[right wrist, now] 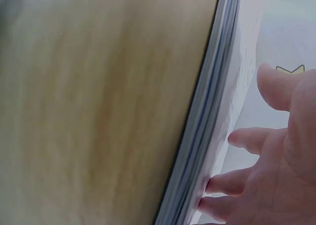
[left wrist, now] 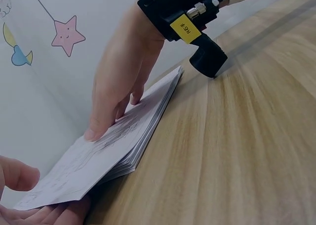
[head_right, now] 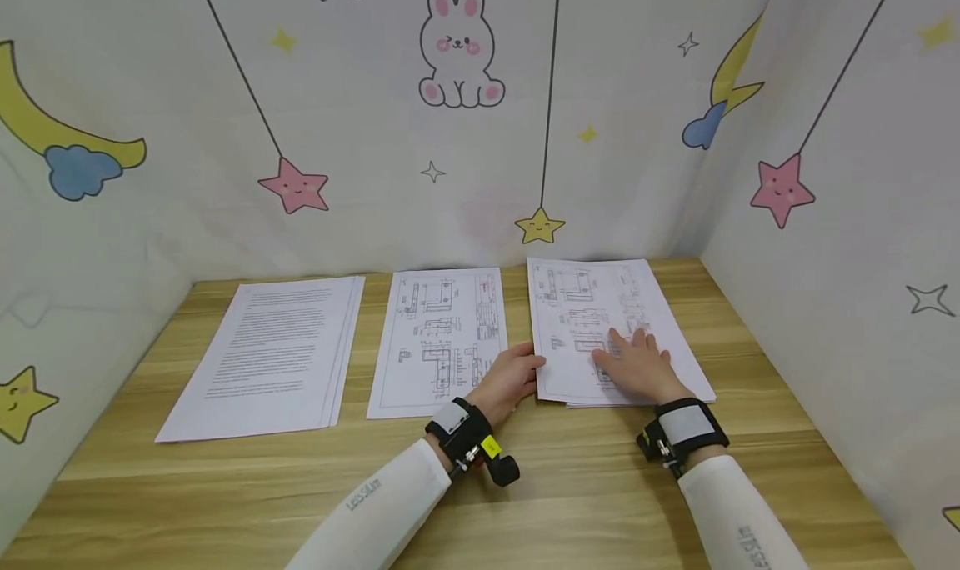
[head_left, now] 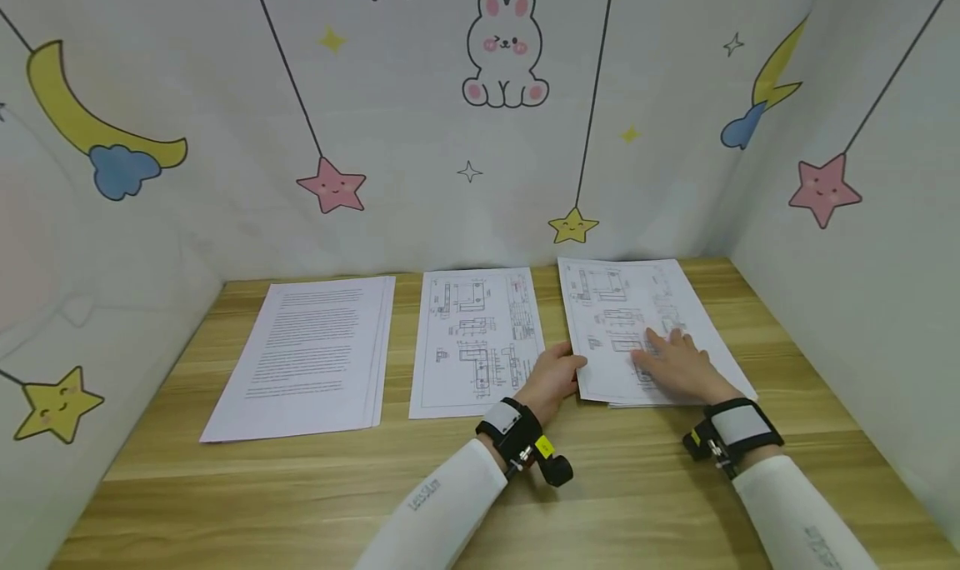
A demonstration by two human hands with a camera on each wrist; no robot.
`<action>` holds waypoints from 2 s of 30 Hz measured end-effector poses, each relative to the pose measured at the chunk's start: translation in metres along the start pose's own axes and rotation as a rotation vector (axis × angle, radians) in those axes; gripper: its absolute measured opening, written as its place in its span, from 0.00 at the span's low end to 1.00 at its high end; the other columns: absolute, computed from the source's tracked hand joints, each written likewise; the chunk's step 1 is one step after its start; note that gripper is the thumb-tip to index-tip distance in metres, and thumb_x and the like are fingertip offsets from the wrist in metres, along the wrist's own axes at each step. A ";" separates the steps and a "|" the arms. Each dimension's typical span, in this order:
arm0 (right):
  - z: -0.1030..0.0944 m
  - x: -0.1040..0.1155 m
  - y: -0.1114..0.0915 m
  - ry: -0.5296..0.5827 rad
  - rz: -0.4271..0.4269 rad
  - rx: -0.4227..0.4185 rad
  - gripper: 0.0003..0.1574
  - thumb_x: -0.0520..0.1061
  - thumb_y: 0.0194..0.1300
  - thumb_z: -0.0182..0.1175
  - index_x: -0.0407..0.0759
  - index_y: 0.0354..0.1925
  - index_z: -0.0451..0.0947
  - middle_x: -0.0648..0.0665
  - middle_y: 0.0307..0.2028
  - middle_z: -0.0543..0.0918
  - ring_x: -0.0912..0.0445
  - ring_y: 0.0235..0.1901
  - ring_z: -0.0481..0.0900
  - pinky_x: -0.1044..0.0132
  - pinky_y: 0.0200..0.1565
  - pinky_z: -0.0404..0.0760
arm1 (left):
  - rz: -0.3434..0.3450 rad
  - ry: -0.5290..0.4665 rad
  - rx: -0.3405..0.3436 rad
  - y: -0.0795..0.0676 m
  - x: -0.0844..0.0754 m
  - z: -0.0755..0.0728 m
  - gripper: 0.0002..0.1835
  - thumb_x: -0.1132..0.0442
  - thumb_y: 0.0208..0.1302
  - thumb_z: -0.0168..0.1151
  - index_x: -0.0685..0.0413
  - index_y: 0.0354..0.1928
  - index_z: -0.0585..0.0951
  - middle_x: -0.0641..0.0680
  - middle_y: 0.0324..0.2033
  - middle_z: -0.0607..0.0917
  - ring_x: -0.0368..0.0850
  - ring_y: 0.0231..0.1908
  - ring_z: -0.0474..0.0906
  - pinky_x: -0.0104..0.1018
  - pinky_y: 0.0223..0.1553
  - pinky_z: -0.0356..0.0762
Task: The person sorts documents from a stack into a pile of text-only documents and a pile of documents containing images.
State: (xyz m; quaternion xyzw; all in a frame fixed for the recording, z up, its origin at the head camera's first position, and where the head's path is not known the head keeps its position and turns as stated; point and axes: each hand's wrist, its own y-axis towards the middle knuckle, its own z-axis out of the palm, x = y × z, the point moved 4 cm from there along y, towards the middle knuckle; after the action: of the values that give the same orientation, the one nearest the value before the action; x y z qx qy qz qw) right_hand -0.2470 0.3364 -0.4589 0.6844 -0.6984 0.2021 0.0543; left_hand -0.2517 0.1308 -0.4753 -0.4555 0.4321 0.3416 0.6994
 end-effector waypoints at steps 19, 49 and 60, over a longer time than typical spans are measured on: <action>-0.012 -0.005 -0.003 0.457 0.239 -0.188 0.40 0.58 0.77 0.43 0.37 0.76 0.52 0.25 0.75 0.49 0.29 0.75 0.45 0.32 0.71 0.51 | 0.050 0.156 -0.087 0.007 -0.001 -0.004 0.23 0.71 0.64 0.57 0.59 0.63 0.75 0.57 0.54 0.82 0.44 0.47 0.78 0.34 0.47 0.76; -0.011 -0.003 -0.009 0.868 0.314 -0.208 0.48 0.58 0.75 0.49 0.50 0.80 0.35 0.34 0.74 0.60 0.55 0.55 0.75 0.66 0.49 0.79 | 0.082 0.140 -0.067 -0.015 -0.026 -0.036 0.27 0.65 0.69 0.53 0.53 0.70 0.68 0.55 0.61 0.78 0.47 0.59 0.75 0.41 0.59 0.73; -0.020 0.070 -0.005 0.965 0.120 -0.244 0.44 0.49 0.75 0.53 0.52 0.80 0.44 0.36 0.64 0.75 0.67 0.40 0.82 0.74 0.40 0.84 | 0.196 0.187 -0.136 -0.044 -0.052 -0.099 0.25 0.60 0.73 0.52 0.48 0.70 0.67 0.54 0.61 0.80 0.47 0.55 0.80 0.40 0.55 0.78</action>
State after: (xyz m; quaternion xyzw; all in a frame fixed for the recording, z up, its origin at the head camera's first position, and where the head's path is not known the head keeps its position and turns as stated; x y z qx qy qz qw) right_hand -0.2499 0.2786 -0.4149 0.4600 -0.6504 0.4155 0.4390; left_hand -0.2626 0.0181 -0.4333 -0.4873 0.5138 0.3926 0.5869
